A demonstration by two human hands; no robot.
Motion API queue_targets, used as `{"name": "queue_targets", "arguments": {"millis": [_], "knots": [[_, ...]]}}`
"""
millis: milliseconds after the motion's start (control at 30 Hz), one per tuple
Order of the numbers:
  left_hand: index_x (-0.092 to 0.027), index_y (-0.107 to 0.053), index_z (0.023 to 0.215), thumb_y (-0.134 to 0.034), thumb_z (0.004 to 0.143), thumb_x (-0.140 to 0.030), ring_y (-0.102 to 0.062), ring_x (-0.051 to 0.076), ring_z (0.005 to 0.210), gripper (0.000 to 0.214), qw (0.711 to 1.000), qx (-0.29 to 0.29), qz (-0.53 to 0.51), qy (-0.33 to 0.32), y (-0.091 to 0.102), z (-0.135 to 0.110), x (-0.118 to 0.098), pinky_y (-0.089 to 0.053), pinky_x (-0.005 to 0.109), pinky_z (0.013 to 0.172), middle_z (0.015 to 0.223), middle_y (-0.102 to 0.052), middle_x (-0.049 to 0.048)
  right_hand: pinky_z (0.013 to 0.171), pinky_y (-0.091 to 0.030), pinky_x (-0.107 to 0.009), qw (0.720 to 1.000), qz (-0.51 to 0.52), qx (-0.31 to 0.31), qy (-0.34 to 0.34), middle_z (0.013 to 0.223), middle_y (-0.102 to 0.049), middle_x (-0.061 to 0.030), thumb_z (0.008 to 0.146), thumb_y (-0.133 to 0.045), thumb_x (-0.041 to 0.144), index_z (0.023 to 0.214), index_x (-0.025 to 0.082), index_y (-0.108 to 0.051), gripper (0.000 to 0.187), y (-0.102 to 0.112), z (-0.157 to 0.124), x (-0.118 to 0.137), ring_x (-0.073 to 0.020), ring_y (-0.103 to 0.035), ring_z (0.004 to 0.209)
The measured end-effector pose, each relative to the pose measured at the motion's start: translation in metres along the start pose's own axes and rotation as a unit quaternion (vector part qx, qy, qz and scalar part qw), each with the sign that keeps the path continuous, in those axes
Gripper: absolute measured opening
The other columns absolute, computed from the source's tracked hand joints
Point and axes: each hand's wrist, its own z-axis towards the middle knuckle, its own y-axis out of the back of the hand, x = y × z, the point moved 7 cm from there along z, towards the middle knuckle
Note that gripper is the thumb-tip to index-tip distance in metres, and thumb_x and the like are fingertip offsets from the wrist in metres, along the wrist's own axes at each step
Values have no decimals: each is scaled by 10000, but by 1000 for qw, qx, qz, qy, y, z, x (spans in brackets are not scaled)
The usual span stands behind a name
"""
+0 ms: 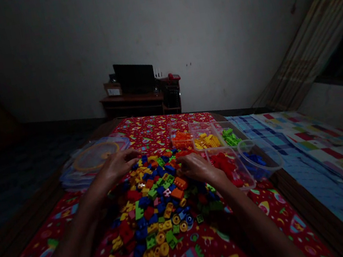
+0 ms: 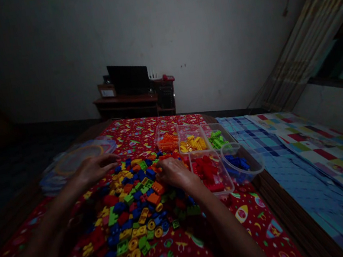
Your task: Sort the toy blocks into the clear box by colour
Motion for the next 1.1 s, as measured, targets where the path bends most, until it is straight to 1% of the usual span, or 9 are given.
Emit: {"name": "queue_targets", "arguments": {"millis": [100,200,433,533,667,800,900,1000,1100], "knots": [[-213,-717,924,-583,587,-478,-671,273,846,450,997,77,-3,3,-11,2,26,-528,316,758,884,-743,55,578,-295,-228,998,-24,44,29,799,-651,-49,845,-574,232,977,165,-683,184,-9,-2,5,-128,-535,675],[-234,-725,917,-595,569,-446,-668,267,807,427,993,117,24,15,-26,1,38,-519,304,711,841,-738,51,576,-290,-229,997,-45,35,47,801,-642,-46,831,-593,220,990,168,-673,185,-11,-3,8,-130,-536,687],[-257,-727,689,-609,503,-288,-647,250,792,222,995,100,28,4,-36,-2,24,-481,280,707,783,-724,35,570,-311,-221,999,31,-13,36,698,-620,-13,821,-587,196,922,173,-704,156,0,-1,3,-115,-518,622],[-247,-714,662,-587,497,-255,-643,241,761,208,996,92,12,11,-38,-1,27,-472,275,681,742,-712,34,631,-377,-229,994,72,-80,0,725,-640,-13,836,-560,211,952,174,-701,186,15,0,-16,-127,-557,669],[-235,-689,651,-605,509,-310,-618,217,653,181,994,105,-16,20,-40,1,36,-448,262,584,649,-679,18,729,-459,-279,973,96,-192,-84,819,-679,-45,816,-562,220,928,173,-694,179,37,-3,-65,-165,-621,788],[-210,-673,692,-657,517,-439,-574,185,558,288,989,105,-92,39,-38,2,42,-431,255,514,587,-637,-4,684,-516,-301,939,150,-251,-182,823,-696,-72,787,-540,215,904,149,-678,193,48,-7,-120,-173,-652,725],[-200,-665,712,-683,517,-515,-588,186,571,370,983,81,-148,68,-33,2,45,-455,261,527,606,-648,3,687,-539,-339,915,155,-291,-231,901,-702,-128,782,-506,191,1007,107,-659,285,53,-13,-146,-192,-666,725],[-188,-672,737,-680,532,-560,-597,189,588,425,980,66,-177,65,-27,1,37,-466,266,549,625,-651,8,817,-522,-397,915,104,-332,-206,1036,-687,-159,797,-520,208,1115,111,-633,351,60,-17,-146,-223,-663,869],[-185,-675,755,-673,542,-596,-597,192,615,463,978,47,-195,63,-18,-2,22,-471,269,578,637,-649,3,906,-482,-419,930,72,-329,-147,1076,-679,-149,845,-518,265,1139,132,-634,343,62,-16,-122,-234,-645,957]]}}
